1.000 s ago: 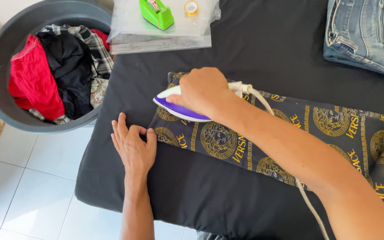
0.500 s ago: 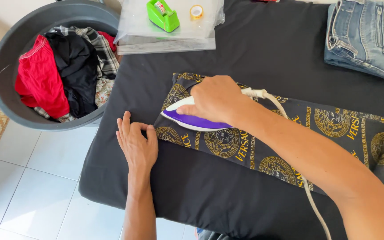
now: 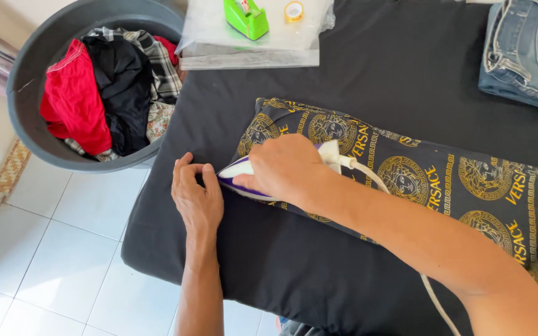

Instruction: Ironing and folding a long Versace-patterned cloth on a flat surface.

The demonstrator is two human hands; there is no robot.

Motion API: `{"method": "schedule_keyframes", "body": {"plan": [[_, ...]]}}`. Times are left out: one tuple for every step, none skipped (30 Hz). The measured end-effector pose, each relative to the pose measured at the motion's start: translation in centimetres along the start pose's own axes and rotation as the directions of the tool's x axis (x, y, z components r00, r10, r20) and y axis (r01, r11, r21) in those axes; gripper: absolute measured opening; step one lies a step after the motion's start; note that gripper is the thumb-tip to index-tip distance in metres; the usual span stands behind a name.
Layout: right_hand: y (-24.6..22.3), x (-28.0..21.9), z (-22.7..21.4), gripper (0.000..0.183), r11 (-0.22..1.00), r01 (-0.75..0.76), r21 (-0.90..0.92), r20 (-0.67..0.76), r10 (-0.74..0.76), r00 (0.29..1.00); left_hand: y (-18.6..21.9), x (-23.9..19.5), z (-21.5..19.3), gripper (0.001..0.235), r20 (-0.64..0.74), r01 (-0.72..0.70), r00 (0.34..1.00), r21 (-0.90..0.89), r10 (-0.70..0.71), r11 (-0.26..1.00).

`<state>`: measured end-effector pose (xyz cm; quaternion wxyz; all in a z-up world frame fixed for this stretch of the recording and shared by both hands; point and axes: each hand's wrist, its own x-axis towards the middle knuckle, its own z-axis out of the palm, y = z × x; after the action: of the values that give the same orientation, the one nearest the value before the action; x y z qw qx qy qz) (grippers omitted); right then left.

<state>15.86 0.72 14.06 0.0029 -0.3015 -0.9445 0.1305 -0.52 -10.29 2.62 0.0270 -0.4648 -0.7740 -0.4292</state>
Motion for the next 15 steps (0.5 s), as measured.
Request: {"method": "schedule_keyframes", "body": {"plan": [[0.2, 0.1, -0.2, 0.059, 1.000, -0.005, -0.001, 0.000, 0.005, 1.000, -0.1, 0.0, 0.2, 0.016, 0.003, -0.002, 1.000, -0.003, 0.002, 1.000], [0.3, 0.2, -0.3, 0.060, 1.000, -0.003, -0.005, 0.018, 0.003, 1.000, -0.3, 0.0, 0.2, 0.015, -0.011, 0.002, 1.000, -0.024, -0.002, 1.000], [0.3, 0.4, -0.4, 0.061, 1.000, 0.000, -0.008, 0.035, 0.001, 0.999, -0.5, 0.0, 0.2, 0.015, -0.026, 0.005, 1.000, -0.046, -0.007, 0.999], [0.3, 0.4, -0.9, 0.061, 1.000, 0.000, -0.008, 0.035, 0.000, 0.999, -0.3, 0.1, 0.1, 0.015, -0.026, 0.005, 1.000, -0.044, -0.006, 0.999], [0.3, 0.5, -1.4, 0.063, 0.998, 0.041, -0.042, 0.083, -0.038, 0.996, -0.1, 0.2, 0.0, 0.015, -0.029, 0.011, 0.999, -0.068, -0.013, 0.998], [0.3, 0.6, -1.9, 0.065, 0.994, 0.084, -0.073, 0.131, -0.074, 0.989, 0.1, 0.3, -0.2, 0.015, -0.034, 0.016, 0.999, -0.090, -0.019, 0.996], [0.3, 0.6, -1.4, 0.065, 0.994, 0.086, -0.072, 0.128, -0.076, 0.989, -0.1, 0.2, -0.3, 0.015, -0.035, 0.014, 0.999, -0.087, -0.017, 0.996], [0.5, 0.6, -0.9, 0.064, 0.998, 0.043, -0.051, 0.068, -0.040, 0.997, -0.2, 0.2, -0.1, 0.014, -0.049, 0.003, 0.999, -0.099, -0.008, 0.995], [0.6, 0.6, -0.5, 0.063, 1.000, 0.002, -0.028, 0.008, -0.002, 1.000, -0.4, 0.1, 0.1, 0.014, -0.064, -0.008, 0.998, -0.110, 0.001, 0.994], [0.7, 0.5, -0.7, 0.063, 1.000, 0.002, -0.028, 0.011, -0.002, 1.000, -0.5, -0.1, 0.1, 0.014, -0.063, -0.005, 0.998, -0.111, -0.002, 0.994], [0.7, 0.4, -1.0, 0.063, 0.998, 0.046, -0.034, 0.047, -0.044, 0.998, -0.6, -0.3, 0.1, 0.014, -0.064, -0.012, 0.998, -0.112, 0.005, 0.994], [0.7, 0.5, -1.4, 0.062, 0.995, 0.091, -0.042, 0.078, -0.087, 0.993, -0.7, -0.1, 0.2, 0.014, -0.070, -0.024, 0.997, -0.113, 0.016, 0.993], [0.7, 0.7, -1.3, 0.062, 0.995, 0.092, -0.046, 0.074, -0.089, 0.993, -0.5, 0.3, 0.0, 0.014, -0.075, -0.026, 0.997, -0.115, 0.018, 0.993], [0.7, 0.6, -1.0, 0.063, 0.997, 0.057, -0.042, 0.035, -0.055, 0.998, -0.2, 0.3, -0.1, 0.014, -0.067, 0.000, 0.998, -0.118, -0.008, 0.993], [0.7, 0.5, -0.7, 0.064, 0.999, 0.021, -0.038, -0.004, -0.021, 1.000, 0.2, 0.3, -0.3, 0.014, -0.058, 0.026, 0.998, -0.120, -0.033, 0.992]]}}
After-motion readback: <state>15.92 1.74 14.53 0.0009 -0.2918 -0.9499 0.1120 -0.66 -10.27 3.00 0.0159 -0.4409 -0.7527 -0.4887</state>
